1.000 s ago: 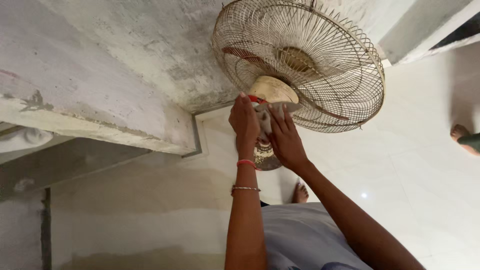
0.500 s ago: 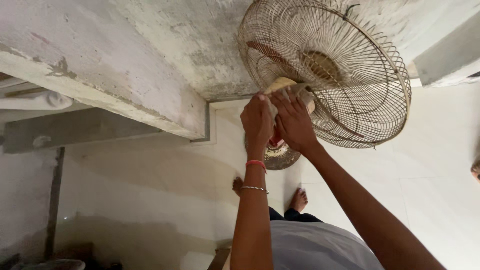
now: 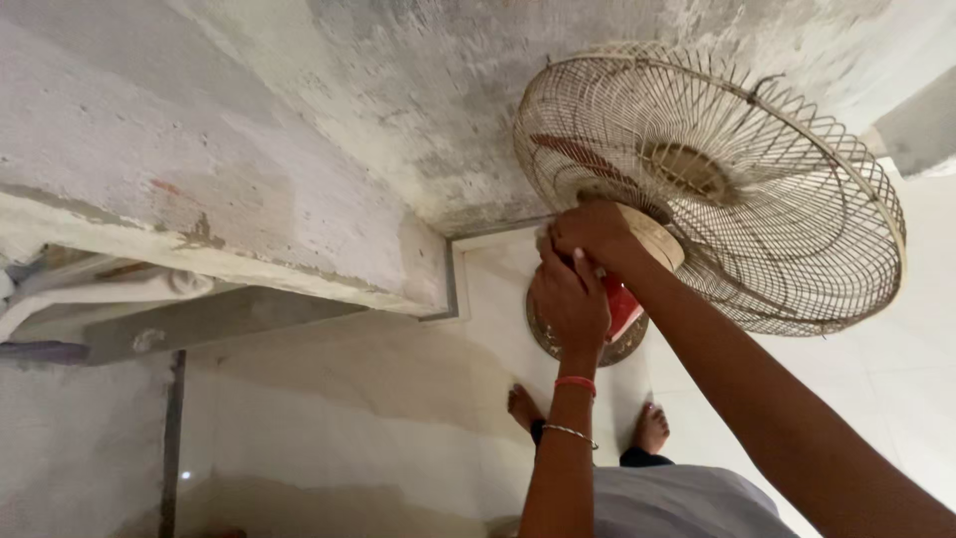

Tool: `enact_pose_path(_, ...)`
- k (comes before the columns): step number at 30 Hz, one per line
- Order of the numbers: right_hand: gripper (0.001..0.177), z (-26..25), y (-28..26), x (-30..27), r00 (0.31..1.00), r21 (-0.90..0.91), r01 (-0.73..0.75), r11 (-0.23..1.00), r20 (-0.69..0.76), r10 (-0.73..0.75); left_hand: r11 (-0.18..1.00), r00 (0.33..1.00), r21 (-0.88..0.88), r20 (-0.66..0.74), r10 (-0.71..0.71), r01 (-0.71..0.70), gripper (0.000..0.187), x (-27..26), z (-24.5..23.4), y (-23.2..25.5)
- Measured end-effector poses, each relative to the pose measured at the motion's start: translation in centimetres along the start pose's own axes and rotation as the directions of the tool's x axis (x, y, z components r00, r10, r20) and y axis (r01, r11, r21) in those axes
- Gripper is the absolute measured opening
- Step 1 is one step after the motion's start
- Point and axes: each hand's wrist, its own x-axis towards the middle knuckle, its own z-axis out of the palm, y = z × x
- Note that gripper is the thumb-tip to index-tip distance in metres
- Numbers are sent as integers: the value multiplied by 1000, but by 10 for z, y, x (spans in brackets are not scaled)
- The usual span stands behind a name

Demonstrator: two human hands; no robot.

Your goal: The person cleans a ceiling-mounted electric fan using a cloth. They wipe the metal wire cage and the red motor housing, moving around the fan to clean different sections.

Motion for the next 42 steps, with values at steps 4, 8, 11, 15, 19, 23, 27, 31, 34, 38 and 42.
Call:
enact_pose_path(4,29,5,0,3,999,-18,-48,999,-6,48,1000,999,11,-33,25,-25,50,8,1,2)
enact_pose_path(8,30,4,-5,-9,996,48,-70,996,-49,72,995,996,77,51,-67,63,45,8,-4,3)
enact_pose_path(11,31,-12,-10,-26,975,103,-60,993,-208,81,999,1000,34,-20,19,-18,41,11,-5,1)
enact_pose_path(15,26,-16,-20,-75,855,107,47,993,-519,16,991,992,-34,7,-129,130,35,9,1,-7)
enact_pose_path(19,38,-2,-28,-129,792,104,79,991,-611,1,992,995,-78,-19,-98,96,38,8,4,-16)
enact_pose_path(23,39,17,-31,-162,769,147,87,985,-639,28,997,996,-41,-63,-65,63,22,11,9,-21)
enact_pose_path(27,40,27,-27,-171,783,208,93,974,-619,58,997,993,-55,-97,-63,58,22,12,15,-28)
enact_pose_path(31,44,22,-20,-161,813,376,147,915,-573,105,994,997,-99,-53,-55,50,22,10,13,-29)
enact_pose_path(34,43,9,-14,-135,832,283,122,951,-552,57,991,999,-131,-36,-30,25,22,9,9,-26)
enact_pose_path(38,42,-21,-8,-94,896,170,63,984,-443,19,981,996,-171,11,-88,88,23,8,5,-18)
enact_pose_path(42,41,-39,-1,-56,976,87,26,996,-218,-7,982,996,-168,31,-84,88,24,6,0,-15)
